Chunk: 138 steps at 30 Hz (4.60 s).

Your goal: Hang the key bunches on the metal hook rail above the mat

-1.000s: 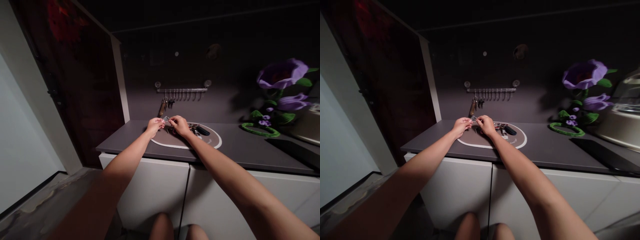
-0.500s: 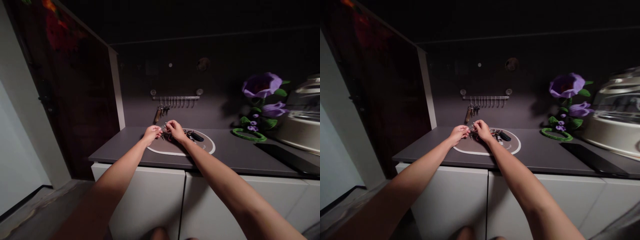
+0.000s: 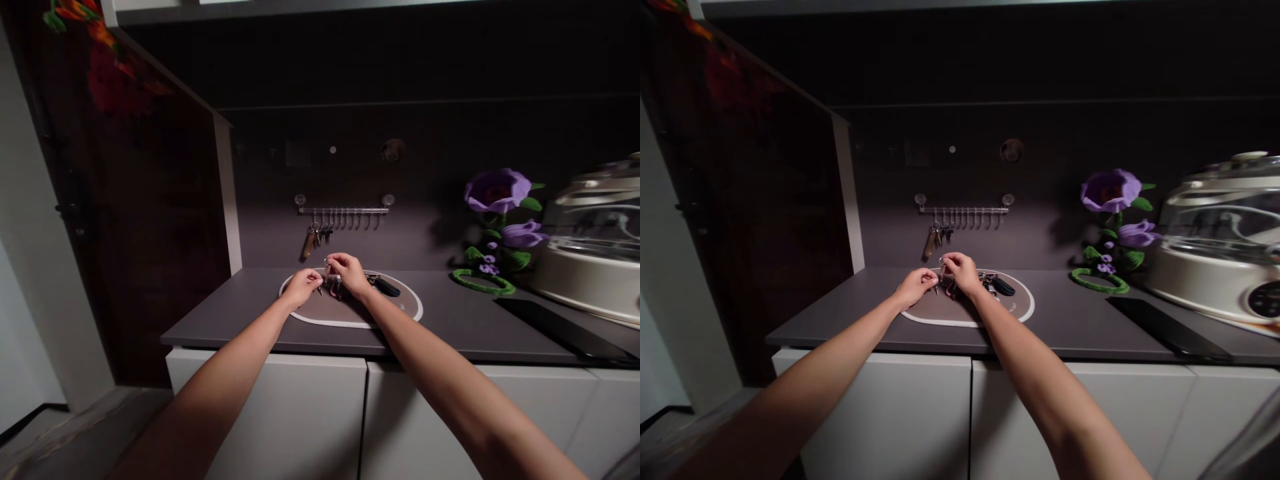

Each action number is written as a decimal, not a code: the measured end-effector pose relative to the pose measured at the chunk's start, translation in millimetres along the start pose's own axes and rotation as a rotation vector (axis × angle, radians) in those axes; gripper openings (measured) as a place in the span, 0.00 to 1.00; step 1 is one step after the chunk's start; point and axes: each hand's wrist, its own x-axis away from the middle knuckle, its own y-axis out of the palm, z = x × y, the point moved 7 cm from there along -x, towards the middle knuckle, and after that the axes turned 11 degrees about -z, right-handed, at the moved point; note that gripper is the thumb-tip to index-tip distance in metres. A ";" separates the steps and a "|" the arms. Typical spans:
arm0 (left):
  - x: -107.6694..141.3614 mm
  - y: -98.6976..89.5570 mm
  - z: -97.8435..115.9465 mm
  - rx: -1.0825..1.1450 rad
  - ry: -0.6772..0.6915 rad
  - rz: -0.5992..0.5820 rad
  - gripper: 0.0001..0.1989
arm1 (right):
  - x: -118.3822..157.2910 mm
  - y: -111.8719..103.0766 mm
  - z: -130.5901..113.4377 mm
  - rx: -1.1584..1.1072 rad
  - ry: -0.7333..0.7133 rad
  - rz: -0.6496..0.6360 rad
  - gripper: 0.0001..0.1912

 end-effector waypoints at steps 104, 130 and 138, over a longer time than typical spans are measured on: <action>-27.8 -4.4 -17.1 -0.820 -0.016 -0.123 0.04 | 14.4 3.2 7.4 0.901 0.082 -0.224 0.08; -17.1 -4.7 20.5 -0.635 0.162 0.065 0.07 | 12.7 11.3 -3.0 0.828 -0.046 -0.258 0.09; -19.4 -6.1 20.1 -0.397 0.115 0.078 0.06 | 12.8 9.9 -6.0 0.759 -0.065 -0.225 0.09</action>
